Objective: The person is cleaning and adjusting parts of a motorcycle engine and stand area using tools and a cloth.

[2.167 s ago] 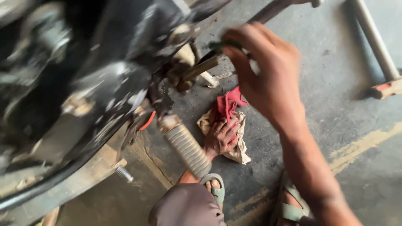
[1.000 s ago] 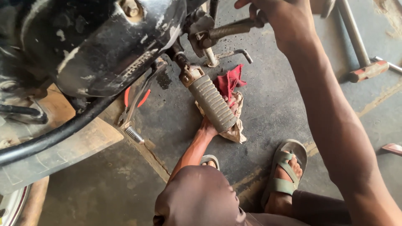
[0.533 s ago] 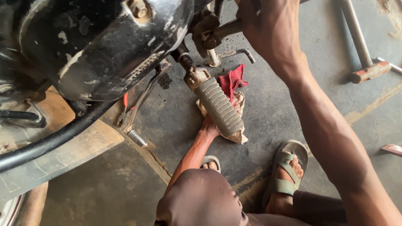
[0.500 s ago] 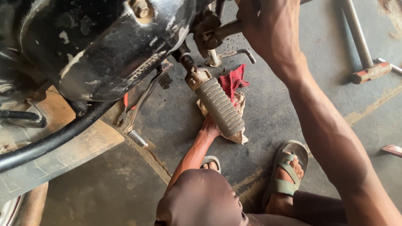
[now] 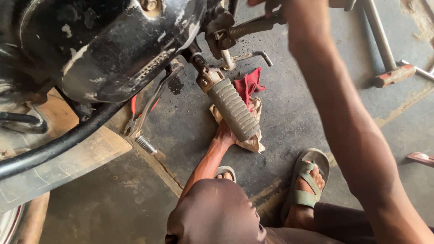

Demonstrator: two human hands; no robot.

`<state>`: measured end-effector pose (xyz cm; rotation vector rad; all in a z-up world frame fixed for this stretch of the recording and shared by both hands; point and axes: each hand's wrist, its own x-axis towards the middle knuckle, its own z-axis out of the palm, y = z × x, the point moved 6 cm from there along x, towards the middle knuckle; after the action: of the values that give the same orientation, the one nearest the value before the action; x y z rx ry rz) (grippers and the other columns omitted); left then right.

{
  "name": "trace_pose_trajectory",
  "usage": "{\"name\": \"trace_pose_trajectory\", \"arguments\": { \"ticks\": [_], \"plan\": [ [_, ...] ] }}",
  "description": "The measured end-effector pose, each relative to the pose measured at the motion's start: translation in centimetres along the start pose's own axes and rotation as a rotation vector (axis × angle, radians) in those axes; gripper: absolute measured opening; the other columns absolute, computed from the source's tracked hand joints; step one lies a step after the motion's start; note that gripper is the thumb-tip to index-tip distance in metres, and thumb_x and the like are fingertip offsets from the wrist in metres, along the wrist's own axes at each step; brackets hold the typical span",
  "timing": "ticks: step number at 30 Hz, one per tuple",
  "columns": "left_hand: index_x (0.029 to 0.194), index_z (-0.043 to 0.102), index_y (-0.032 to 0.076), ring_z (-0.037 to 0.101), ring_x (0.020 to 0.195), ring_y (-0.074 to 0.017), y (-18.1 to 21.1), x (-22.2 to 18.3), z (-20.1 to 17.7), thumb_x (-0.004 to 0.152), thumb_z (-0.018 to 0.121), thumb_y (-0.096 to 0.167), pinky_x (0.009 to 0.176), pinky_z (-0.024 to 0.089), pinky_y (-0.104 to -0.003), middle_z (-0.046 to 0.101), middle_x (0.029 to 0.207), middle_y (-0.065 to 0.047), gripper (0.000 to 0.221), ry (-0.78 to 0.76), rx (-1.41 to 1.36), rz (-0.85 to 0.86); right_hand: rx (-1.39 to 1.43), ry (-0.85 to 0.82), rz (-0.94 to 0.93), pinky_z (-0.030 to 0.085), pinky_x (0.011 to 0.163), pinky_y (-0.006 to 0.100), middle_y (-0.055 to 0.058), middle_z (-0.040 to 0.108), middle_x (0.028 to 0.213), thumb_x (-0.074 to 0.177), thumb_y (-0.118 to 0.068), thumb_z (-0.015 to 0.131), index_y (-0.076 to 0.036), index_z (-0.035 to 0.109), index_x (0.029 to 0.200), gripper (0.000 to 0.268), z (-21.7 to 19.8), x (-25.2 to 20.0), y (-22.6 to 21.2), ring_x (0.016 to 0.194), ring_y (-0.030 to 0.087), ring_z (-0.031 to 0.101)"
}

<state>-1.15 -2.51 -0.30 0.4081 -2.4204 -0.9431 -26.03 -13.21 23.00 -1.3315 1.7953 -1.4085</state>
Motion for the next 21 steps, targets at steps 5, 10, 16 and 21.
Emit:
{"name": "trace_pose_trajectory", "arguments": {
  "ticks": [5,10,16,21],
  "plan": [
    [0.132,0.065,0.007,0.061,0.126,-0.0333,0.4,0.1,-0.6,0.098,0.067,0.022,0.110,0.048,-0.045,0.065,0.135,-0.013,0.037,0.039,-0.047,0.027,-0.462,-0.092,-0.260,0.054,0.071,0.029,0.008,0.074,0.093,0.104,0.000,0.056,0.000,0.072,0.105,0.017,-3.1,-2.9,-2.7,0.083,0.015,0.071],
    [0.124,0.066,0.008,0.063,0.116,-0.0309,1.7,0.8,-1.6,0.095,0.070,0.022,0.105,0.049,-0.046,0.068,0.120,-0.009,0.032,0.111,-0.018,0.042,0.670,-0.076,0.036,0.050,0.067,0.028,0.012,0.072,0.092,0.114,-0.009,0.059,0.002,0.070,0.112,0.016,-4.0,-7.1,0.3,0.079,0.019,0.070],
    [0.121,0.064,0.004,0.063,0.110,-0.0268,1.9,-0.6,-2.7,0.092,0.073,0.022,0.095,0.051,-0.040,0.066,0.115,-0.013,0.035,0.436,-0.204,-0.263,-0.304,-0.032,-0.038,0.051,0.068,0.027,0.011,0.079,0.100,0.101,-0.016,0.075,-0.003,0.077,0.117,0.021,-0.6,-10.4,3.8,0.083,0.016,0.073],
    [0.124,0.063,0.004,0.063,0.108,-0.0215,-1.2,-6.7,-2.2,0.104,0.061,0.022,0.096,0.052,-0.039,0.066,0.115,-0.009,0.027,0.719,-0.678,-0.651,-0.091,-0.050,0.063,0.056,0.071,0.026,0.006,0.079,0.106,0.098,-0.017,0.077,-0.007,0.076,0.117,0.021,-0.1,-10.1,3.4,0.089,0.012,0.073]
  ]
}}
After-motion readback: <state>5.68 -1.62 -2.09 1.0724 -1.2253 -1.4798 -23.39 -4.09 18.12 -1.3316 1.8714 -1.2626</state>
